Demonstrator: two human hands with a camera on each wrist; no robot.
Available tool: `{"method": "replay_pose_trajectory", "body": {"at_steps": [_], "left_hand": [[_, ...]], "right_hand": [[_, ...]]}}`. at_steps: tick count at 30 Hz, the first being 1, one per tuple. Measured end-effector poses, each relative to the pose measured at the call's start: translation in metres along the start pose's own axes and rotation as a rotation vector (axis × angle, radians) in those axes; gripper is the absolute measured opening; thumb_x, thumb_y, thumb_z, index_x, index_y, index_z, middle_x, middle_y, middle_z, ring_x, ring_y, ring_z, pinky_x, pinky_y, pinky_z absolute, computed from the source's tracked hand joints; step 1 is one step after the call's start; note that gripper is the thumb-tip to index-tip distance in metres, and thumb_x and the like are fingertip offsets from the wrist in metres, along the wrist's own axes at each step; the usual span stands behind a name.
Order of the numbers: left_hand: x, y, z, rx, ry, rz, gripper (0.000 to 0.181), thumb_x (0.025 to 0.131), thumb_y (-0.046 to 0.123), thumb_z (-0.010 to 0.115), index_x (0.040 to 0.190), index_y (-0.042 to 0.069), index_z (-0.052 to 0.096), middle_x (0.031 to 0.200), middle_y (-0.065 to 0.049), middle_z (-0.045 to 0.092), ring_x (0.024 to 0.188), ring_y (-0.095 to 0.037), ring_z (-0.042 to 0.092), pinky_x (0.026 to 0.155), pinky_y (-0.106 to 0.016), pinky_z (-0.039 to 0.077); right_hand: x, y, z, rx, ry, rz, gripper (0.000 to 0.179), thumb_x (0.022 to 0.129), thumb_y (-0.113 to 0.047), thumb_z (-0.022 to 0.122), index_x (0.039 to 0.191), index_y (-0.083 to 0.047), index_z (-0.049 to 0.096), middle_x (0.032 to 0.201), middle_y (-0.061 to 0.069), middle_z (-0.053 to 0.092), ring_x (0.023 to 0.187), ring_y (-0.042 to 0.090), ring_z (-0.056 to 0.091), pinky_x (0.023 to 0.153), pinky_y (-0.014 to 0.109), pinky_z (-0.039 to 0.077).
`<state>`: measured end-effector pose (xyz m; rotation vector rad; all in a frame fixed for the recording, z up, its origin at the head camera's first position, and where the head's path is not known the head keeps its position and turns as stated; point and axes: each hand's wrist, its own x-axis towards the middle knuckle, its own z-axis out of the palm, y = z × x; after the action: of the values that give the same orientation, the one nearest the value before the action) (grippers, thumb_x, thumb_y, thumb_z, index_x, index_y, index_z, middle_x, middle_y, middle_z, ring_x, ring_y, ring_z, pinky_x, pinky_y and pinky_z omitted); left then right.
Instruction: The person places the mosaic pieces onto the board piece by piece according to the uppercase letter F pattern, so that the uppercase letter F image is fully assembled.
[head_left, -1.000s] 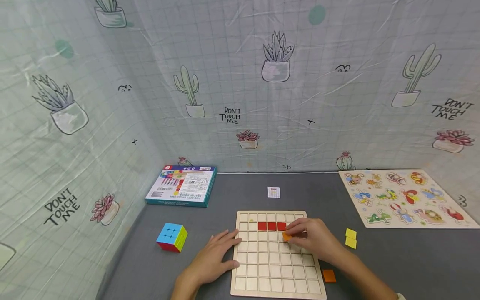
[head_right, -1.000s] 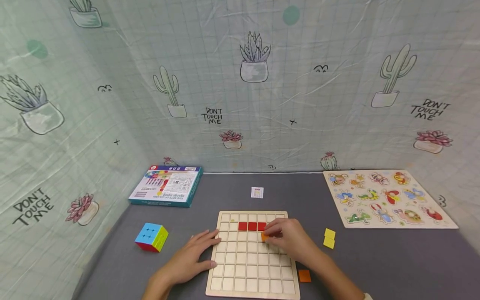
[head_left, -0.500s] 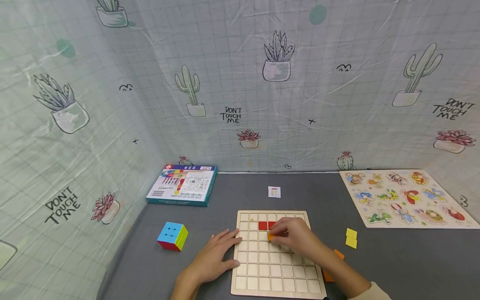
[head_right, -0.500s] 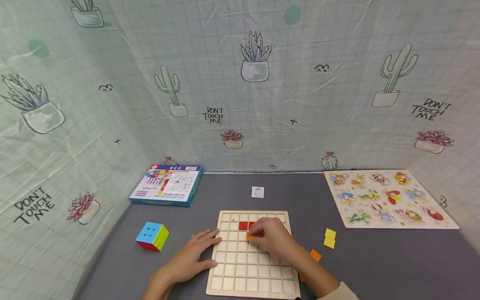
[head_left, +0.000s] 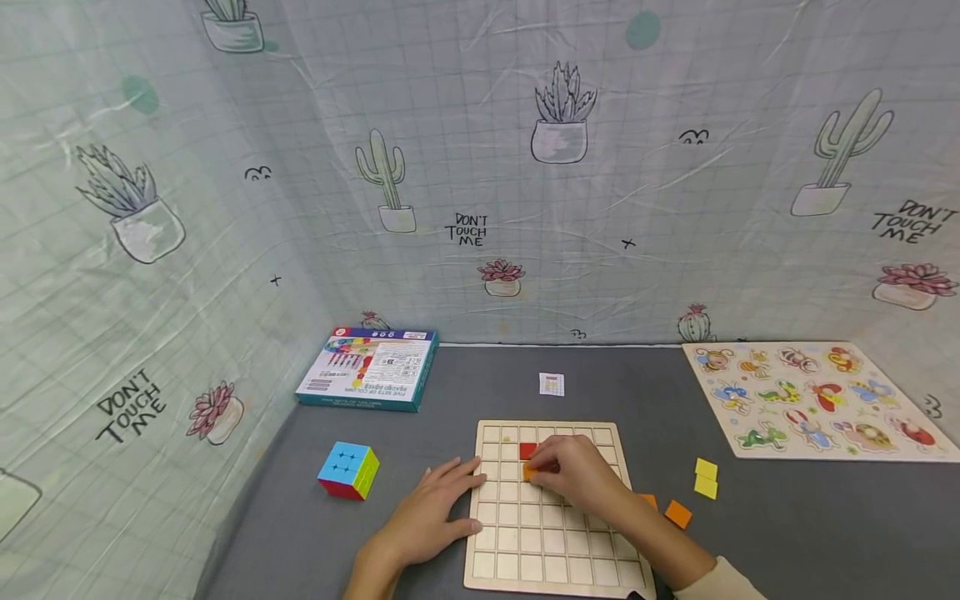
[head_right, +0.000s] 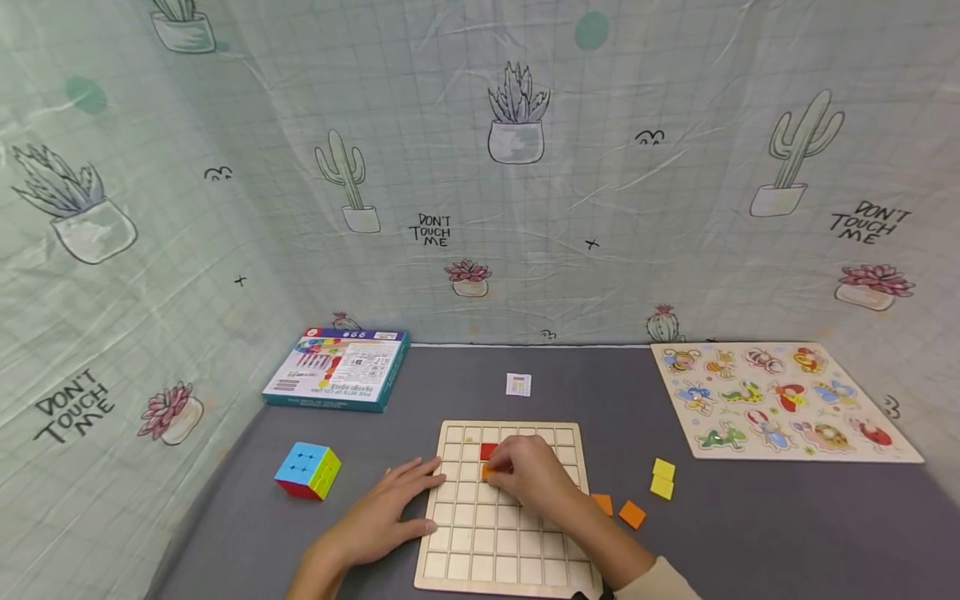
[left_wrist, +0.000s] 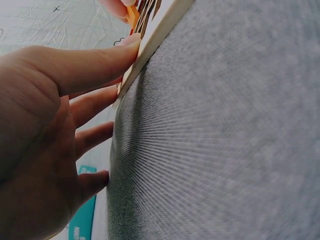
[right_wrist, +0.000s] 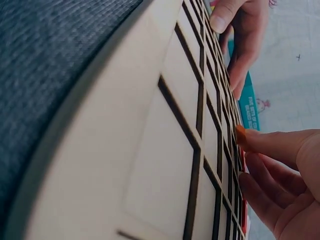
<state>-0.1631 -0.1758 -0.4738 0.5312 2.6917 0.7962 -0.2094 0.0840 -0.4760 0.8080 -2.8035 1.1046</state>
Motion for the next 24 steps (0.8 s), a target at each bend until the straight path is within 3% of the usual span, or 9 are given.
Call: {"method": "replay_pose_trajectory", "body": {"at_steps": [14,24], "left_hand": [[0.0017,0.0000,0.0000,-0.008,-0.006,-0.006,0.060,0.090,0.035,0.076,0.145,0.018,0.059,0.163,-0.002,0.043,0.153,-0.040,0.034,0.122,-0.073,0.019],[0.0030,-0.0012,0.0019,0.002,-0.015,-0.020,0.059,0.091,0.037,0.074,0.145,0.020,0.058,0.163,0.000,0.043,0.153,-0.038,0.033,0.123,-0.072,0.020]], "right_hand": [[0.0016,-0.0039,0.0067,-0.063,0.043,0.025,0.014,0.078,-0.006,0.086,0.091,-0.010,0.083,0.095,-0.002,0.073,0.087,0.013,0.069,0.073,0.020,0.057],[0.0001,-0.0051,0.0068,-0.044,0.037,0.050,0.014,0.078,-0.004,0.086,0.090,-0.009,0.083,0.091,-0.003,0.073,0.082,0.010,0.067,0.069,0.017,0.054]]}}
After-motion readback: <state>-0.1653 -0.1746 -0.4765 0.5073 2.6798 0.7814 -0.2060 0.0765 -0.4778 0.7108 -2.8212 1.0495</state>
